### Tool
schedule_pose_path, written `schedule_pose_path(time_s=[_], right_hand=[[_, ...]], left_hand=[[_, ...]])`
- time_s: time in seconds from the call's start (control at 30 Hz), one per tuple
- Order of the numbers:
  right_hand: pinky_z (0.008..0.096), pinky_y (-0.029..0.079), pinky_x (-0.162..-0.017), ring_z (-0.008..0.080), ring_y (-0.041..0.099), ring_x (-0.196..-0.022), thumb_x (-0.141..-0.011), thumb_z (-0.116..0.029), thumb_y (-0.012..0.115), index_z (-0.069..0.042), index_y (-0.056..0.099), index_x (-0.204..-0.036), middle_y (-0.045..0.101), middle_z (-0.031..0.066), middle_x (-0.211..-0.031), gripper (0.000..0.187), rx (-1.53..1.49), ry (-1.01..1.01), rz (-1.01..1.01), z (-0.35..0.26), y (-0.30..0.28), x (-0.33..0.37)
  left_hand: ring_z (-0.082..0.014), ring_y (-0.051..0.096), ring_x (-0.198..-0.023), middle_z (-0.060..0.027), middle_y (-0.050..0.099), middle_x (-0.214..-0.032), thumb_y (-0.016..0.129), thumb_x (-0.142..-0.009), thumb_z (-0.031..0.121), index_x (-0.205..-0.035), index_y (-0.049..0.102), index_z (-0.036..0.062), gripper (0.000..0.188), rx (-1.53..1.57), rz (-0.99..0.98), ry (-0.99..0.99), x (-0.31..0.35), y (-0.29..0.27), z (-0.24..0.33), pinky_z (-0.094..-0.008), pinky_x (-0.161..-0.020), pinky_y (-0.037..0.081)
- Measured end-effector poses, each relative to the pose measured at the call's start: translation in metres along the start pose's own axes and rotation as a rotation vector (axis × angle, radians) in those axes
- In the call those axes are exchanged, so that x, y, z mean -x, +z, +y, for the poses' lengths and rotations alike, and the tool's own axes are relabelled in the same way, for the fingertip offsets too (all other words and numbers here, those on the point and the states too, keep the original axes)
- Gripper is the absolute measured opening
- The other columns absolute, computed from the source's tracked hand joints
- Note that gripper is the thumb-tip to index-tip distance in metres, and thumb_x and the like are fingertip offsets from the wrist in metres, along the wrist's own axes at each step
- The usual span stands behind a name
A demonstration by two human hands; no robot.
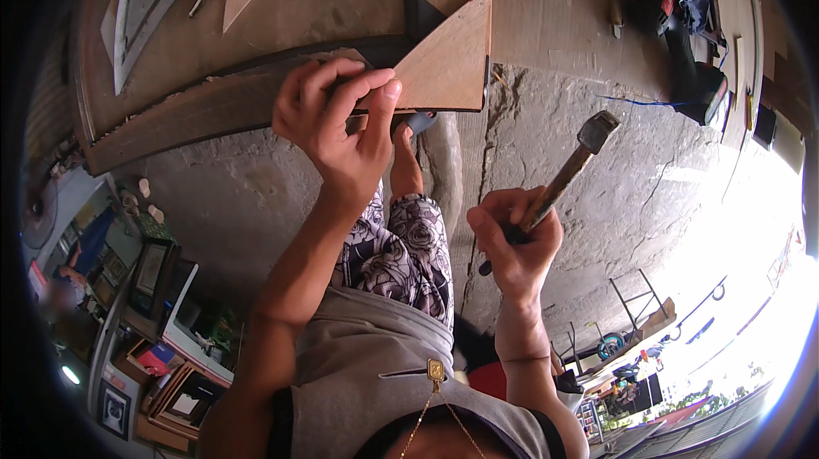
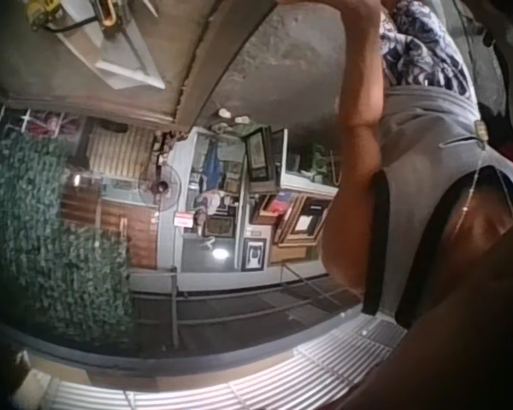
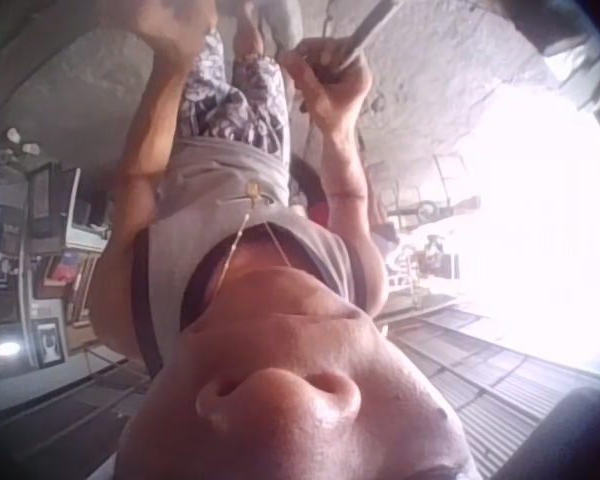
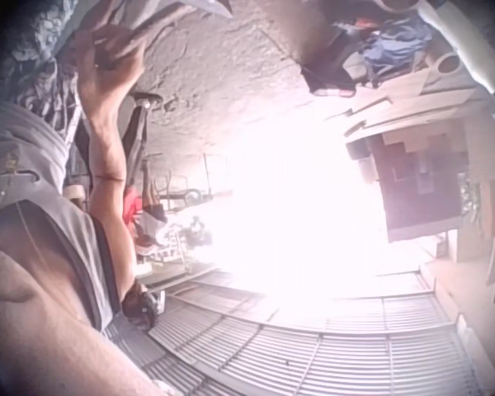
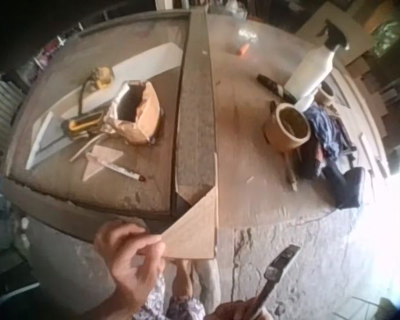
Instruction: The person measures and cuts a piece of plywood using a utility knife and ruler, then retrieves a hammer and nails. They nail a triangular wooden piece to a larger board on the workbench, repeatedly hammering nails into the wood.
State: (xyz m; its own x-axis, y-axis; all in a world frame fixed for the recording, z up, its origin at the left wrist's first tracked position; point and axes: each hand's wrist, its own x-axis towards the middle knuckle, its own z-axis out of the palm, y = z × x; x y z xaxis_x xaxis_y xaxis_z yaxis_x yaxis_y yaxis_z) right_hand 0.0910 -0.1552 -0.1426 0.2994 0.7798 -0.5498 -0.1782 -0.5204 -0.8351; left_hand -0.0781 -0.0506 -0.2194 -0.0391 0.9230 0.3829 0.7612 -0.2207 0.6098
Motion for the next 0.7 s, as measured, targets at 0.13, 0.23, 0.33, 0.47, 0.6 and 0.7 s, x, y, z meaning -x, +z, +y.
schedule_pose_path(time_s=[0.13, 0.23, 0.33, 0.47, 0.6, 0.7], right_hand=[[0.021, 0.042, -0.056, 0.0056, 0.053, -0.065, -0.081, 0.003, 0.076, -0.006, 0.043, -0.081, 0.066, 0.0065, -0.081, 0.034, 0.08, -0.013, 0.04, 0.0, -0.001, 0.001], [0.021, 0.042, -0.053, 0.0054, 0.052, -0.06, -0.084, -0.002, 0.074, -0.003, 0.046, -0.085, 0.065, 0.0055, -0.076, 0.029, 0.196, -0.049, 0.107, 0.003, -0.002, 0.002], [0.0219, 0.041, -0.051, 0.0052, 0.051, -0.057, -0.087, -0.007, 0.074, -0.001, 0.049, -0.094, 0.063, 0.005, -0.069, 0.027, 0.202, -0.053, 0.143, 0.007, -0.003, 0.003], [0.0241, 0.042, -0.05, 0.0065, 0.051, -0.054, -0.088, -0.01, 0.074, 0.001, 0.049, -0.107, 0.06, 0.0065, -0.065, 0.033, 0.469, -0.096, 0.04, 0.003, -0.015, 0.002], [0.0283, 0.047, -0.055, 0.0184, 0.058, -0.061, -0.089, -0.005, 0.069, 0.003, 0.048, -0.125, 0.063, 0.0134, -0.082, 0.043, 0.576, -0.373, -0.136, 0.003, -0.014, -0.004], [0.0394, 0.057, -0.069, 0.0361, 0.071, -0.086, -0.09, -0.001, 0.066, 0.003, 0.046, -0.133, 0.067, 0.0252, -0.102, 0.048, 0.687, -0.401, -0.219, -0.002, -0.007, -0.009]], left_hand=[[-0.019, 0.053, -0.105, 0.0093, 0.063, -0.098, 0.077, -0.082, 0.025, -0.089, 0.074, 0.0216, 0.008, 0.018, -0.002, -0.015, 0.001, 0.001, -0.003, -0.0404, -0.098, 0.026], [-0.0187, 0.053, -0.104, 0.0095, 0.063, -0.098, 0.076, -0.083, 0.024, -0.089, 0.074, 0.0212, 0.007, 0.021, -0.003, -0.015, 0.001, 0.001, -0.003, -0.04, -0.098, 0.026], [-0.0184, 0.053, -0.103, 0.0095, 0.064, -0.097, 0.076, -0.082, 0.023, -0.088, 0.074, 0.0213, 0.006, 0.022, -0.005, -0.005, 0.0, 0.001, -0.003, -0.0398, -0.097, 0.026], [-0.0183, 0.053, -0.101, 0.0093, 0.064, -0.096, 0.077, -0.08, 0.021, -0.087, 0.074, 0.0221, 0.008, 0.039, -0.019, 0.007, -0.004, -0.001, -0.003, -0.0392, -0.096, 0.028], [-0.0186, 0.053, -0.1, 0.0099, 0.063, -0.094, 0.078, -0.077, 0.02, -0.085, 0.074, 0.0231, 0.009, 0.014, -0.039, 0.012, -0.007, -0.003, -0.002, -0.0387, -0.094, 0.028], [-0.0192, 0.052, -0.101, 0.0103, 0.063, -0.092, 0.078, -0.076, 0.02, -0.083, 0.073, 0.0239, 0.009, 0.008, -0.045, -0.001, -0.007, -0.005, -0.001, -0.0385, -0.094, 0.028]])
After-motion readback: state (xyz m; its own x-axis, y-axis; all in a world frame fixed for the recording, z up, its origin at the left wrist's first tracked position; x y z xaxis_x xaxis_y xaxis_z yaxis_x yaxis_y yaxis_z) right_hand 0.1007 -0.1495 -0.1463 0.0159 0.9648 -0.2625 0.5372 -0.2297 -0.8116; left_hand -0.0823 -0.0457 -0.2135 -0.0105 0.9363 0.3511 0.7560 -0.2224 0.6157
